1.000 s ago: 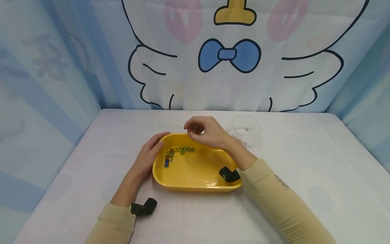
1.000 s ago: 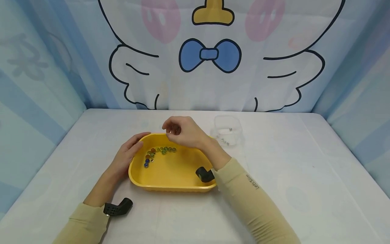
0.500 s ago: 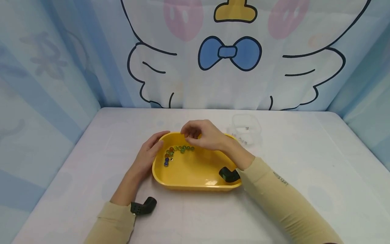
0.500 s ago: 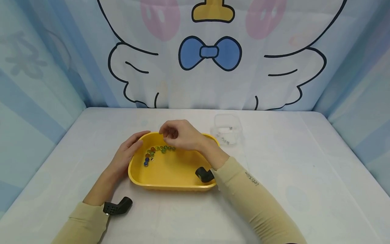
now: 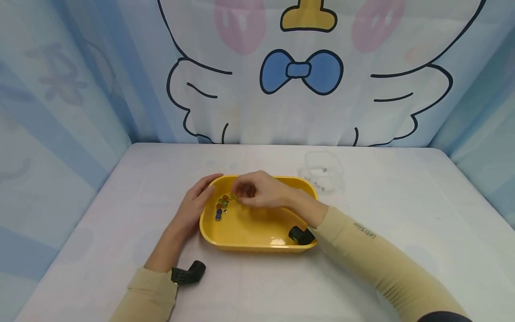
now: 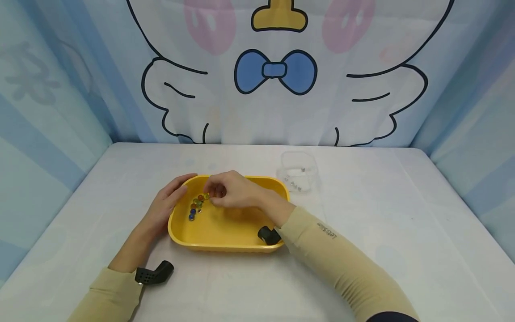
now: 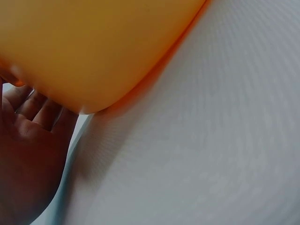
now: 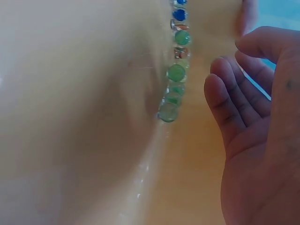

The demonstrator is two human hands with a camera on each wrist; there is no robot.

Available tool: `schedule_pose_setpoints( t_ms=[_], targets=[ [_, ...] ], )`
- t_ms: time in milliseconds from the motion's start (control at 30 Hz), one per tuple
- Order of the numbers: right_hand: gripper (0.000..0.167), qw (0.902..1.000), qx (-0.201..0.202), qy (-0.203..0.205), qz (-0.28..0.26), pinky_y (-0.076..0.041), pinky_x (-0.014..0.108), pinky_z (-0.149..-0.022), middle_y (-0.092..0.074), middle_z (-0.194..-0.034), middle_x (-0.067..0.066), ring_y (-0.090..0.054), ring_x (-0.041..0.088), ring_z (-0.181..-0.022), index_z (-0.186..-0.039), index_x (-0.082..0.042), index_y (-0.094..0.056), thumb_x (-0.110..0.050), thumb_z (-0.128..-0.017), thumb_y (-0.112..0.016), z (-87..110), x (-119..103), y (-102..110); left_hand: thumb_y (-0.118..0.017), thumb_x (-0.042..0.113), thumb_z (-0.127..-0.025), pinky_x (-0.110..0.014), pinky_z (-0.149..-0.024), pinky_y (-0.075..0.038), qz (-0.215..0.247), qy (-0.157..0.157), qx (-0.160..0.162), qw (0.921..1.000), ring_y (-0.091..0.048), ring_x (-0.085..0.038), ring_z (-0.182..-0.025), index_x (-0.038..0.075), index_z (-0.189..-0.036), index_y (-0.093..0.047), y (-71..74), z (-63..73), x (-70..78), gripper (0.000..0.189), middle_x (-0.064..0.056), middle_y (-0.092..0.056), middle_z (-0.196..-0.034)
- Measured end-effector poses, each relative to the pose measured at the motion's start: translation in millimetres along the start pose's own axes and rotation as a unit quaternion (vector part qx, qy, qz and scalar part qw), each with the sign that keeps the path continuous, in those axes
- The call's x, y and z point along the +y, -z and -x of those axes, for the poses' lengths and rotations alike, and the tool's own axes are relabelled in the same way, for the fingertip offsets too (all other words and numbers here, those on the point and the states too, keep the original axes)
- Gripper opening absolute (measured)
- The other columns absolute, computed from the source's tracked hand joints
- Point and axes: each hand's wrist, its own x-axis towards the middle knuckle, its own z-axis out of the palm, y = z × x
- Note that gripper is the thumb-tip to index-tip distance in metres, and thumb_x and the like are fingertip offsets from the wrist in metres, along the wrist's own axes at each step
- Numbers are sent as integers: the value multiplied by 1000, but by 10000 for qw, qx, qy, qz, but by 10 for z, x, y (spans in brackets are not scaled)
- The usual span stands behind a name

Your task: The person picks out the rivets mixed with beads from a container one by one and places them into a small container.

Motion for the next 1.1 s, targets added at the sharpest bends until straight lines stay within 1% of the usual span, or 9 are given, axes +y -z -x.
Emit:
schedule_pose_setpoints(
  t_ms=[267,433,733,900,1100],
  targets=[
    [21,9995,-279,-119,108,-54,24,-73,-65,-91,1,-58,13,-79,-111,1,-67,-1,-90,-68,-30,12,-67,-41,25,-109,-43,-119,-27,70,31,-13,10000,-39,-21,-140,16,-150,-47,7,-2,4,42,-4,-47,-151],
    [21,9989,-398,40,230,-53,24,-73,-64,-90,1,-57,11,-79,-111,1,-67,-1,-89,-68,-37,29,-101,-41,25,-110,-43,-119,-25,46,29,-42,10000,-38,-22,-141,15,-150,-46,4,0,0,42,-5,-46,-152],
    [20,9971,-600,243,411,-52,23,-71,-63,-88,-2,-58,9,-78,-109,-1,-68,-3,-89,-70,-62,66,-157,-41,25,-109,-42,-118,-28,111,88,-26,9999,-40,-21,-139,16,-150,-46,-5,-7,11,42,-4,-46,-151],
    [22,9958,-758,170,495,-52,23,-72,-62,-89,-2,-57,12,-78,-112,-2,-67,-5,-90,-71,-75,68,-189,-41,25,-109,-42,-118,-29,104,75,-25,9999,-41,-21,-139,16,-150,-46,-8,-7,13,42,-4,-47,-151],
    [27,9927,-1075,-18,554,-50,22,-71,-59,-90,-2,-55,11,-78,-118,-6,-64,-7,-92,-70,-91,50,-216,-41,26,-109,-43,-117,-30,59,57,-19,10000,-41,-22,-138,17,-150,-46,-8,-9,11,42,-4,-47,-151]
  ],
)
